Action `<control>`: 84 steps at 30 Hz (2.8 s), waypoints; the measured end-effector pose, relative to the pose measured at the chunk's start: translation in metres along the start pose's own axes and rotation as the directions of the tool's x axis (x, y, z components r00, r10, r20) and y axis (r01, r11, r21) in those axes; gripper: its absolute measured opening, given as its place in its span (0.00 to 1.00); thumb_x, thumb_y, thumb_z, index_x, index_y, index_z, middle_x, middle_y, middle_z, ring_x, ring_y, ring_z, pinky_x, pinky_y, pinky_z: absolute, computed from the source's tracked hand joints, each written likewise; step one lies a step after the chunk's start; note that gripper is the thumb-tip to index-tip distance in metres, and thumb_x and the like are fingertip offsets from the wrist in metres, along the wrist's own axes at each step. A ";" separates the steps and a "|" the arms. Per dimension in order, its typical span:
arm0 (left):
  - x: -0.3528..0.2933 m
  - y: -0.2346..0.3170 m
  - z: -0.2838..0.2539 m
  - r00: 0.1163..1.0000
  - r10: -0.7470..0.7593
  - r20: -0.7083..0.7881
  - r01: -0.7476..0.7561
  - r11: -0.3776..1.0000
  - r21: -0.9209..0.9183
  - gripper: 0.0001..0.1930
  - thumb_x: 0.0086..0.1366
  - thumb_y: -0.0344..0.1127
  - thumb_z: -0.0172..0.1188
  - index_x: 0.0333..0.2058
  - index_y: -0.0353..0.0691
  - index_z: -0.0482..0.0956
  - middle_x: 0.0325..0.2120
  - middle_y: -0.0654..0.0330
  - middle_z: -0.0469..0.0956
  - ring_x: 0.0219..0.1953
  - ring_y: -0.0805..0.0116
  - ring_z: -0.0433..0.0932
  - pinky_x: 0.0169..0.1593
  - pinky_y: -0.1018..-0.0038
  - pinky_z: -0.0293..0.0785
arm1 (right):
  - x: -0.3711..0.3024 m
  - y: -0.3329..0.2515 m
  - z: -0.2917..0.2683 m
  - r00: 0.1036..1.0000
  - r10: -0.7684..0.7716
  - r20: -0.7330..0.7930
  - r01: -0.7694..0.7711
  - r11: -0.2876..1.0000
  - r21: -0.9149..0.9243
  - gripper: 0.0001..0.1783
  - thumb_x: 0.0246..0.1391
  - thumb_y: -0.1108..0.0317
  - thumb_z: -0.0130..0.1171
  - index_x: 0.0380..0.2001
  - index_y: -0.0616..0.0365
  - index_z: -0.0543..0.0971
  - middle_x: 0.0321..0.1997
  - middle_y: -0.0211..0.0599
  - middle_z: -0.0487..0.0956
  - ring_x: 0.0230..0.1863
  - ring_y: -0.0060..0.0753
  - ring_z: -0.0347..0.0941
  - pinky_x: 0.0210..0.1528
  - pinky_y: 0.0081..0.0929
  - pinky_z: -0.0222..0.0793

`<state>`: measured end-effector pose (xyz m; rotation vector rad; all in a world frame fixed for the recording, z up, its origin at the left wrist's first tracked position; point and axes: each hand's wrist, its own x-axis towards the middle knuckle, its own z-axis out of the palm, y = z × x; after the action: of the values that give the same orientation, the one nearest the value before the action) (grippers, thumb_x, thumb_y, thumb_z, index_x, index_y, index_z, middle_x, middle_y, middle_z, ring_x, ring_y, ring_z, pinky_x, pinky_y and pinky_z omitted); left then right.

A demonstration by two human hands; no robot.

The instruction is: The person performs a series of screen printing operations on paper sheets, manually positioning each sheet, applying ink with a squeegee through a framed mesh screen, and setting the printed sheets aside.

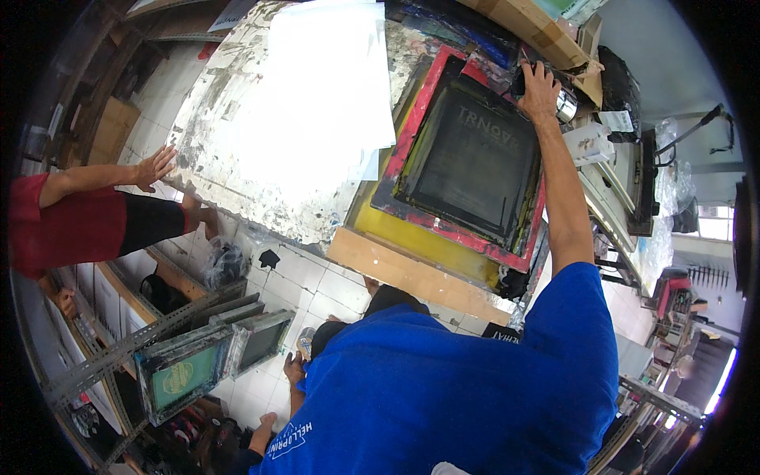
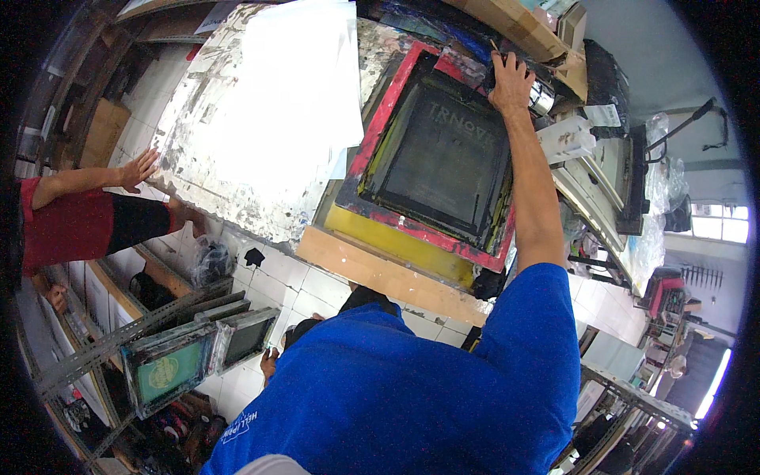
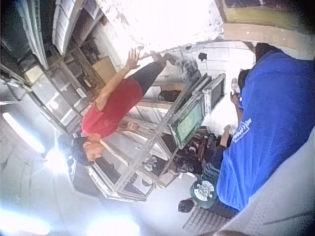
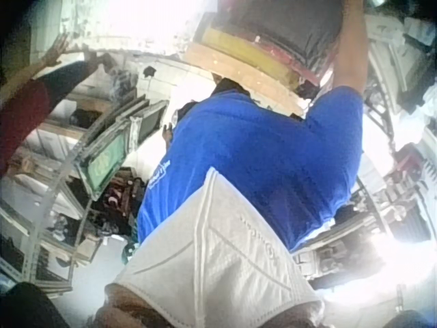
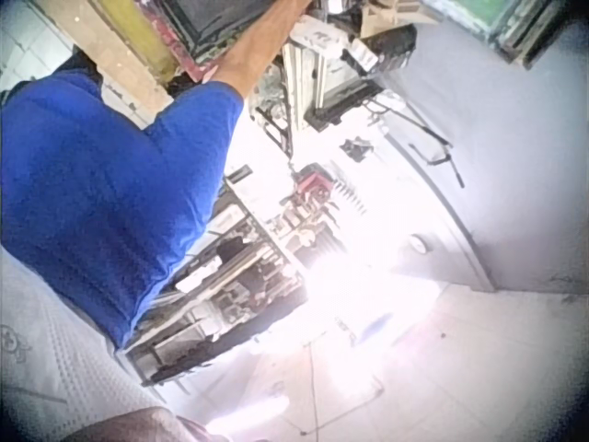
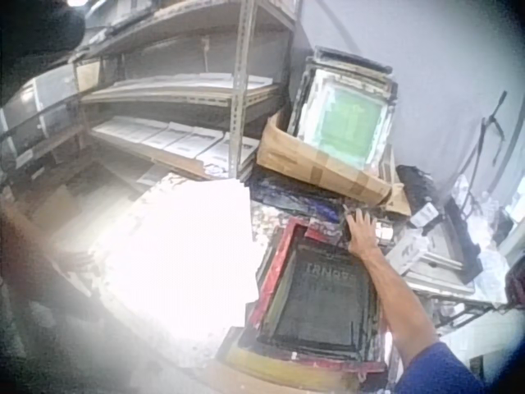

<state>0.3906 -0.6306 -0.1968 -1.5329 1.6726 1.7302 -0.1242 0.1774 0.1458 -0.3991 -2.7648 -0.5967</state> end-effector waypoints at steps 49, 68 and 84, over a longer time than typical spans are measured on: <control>0.067 -0.177 -0.035 0.922 -0.232 0.310 -0.167 0.485 0.859 0.48 0.48 0.55 0.77 0.65 0.39 0.70 0.62 0.43 0.72 0.62 0.42 0.73 0.63 0.55 0.72 | -0.657 -0.512 0.052 0.648 0.177 0.741 -0.635 -0.412 0.654 0.66 0.34 0.80 0.78 0.73 0.62 0.47 0.67 0.49 0.63 0.68 0.44 0.61 0.72 0.43 0.58; 0.081 -0.131 -0.012 0.921 -0.300 0.247 -0.073 0.491 0.868 0.43 0.43 0.35 0.80 0.61 0.33 0.73 0.59 0.44 0.75 0.61 0.45 0.75 0.64 0.57 0.73 | -0.750 -0.321 0.582 0.292 0.462 0.838 -0.639 -0.557 0.530 0.49 0.41 0.64 0.77 0.66 0.59 0.66 0.66 0.47 0.72 0.62 0.50 0.72 0.61 0.56 0.74; 0.071 -0.128 0.010 0.872 0.203 0.446 -0.490 0.368 0.790 0.34 0.54 0.41 0.72 0.57 0.29 0.75 0.50 0.42 0.81 0.53 0.45 0.80 0.58 0.57 0.76 | -0.775 -0.334 0.349 0.206 0.005 0.979 -0.855 -0.486 0.182 0.25 0.70 0.70 0.46 0.69 0.56 0.65 0.72 0.46 0.65 0.51 0.52 0.77 0.55 0.56 0.82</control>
<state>0.4593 -0.6172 -0.3255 -0.3962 2.2802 0.7557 0.4071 -0.1233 -0.5337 -1.7660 -1.5722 2.1980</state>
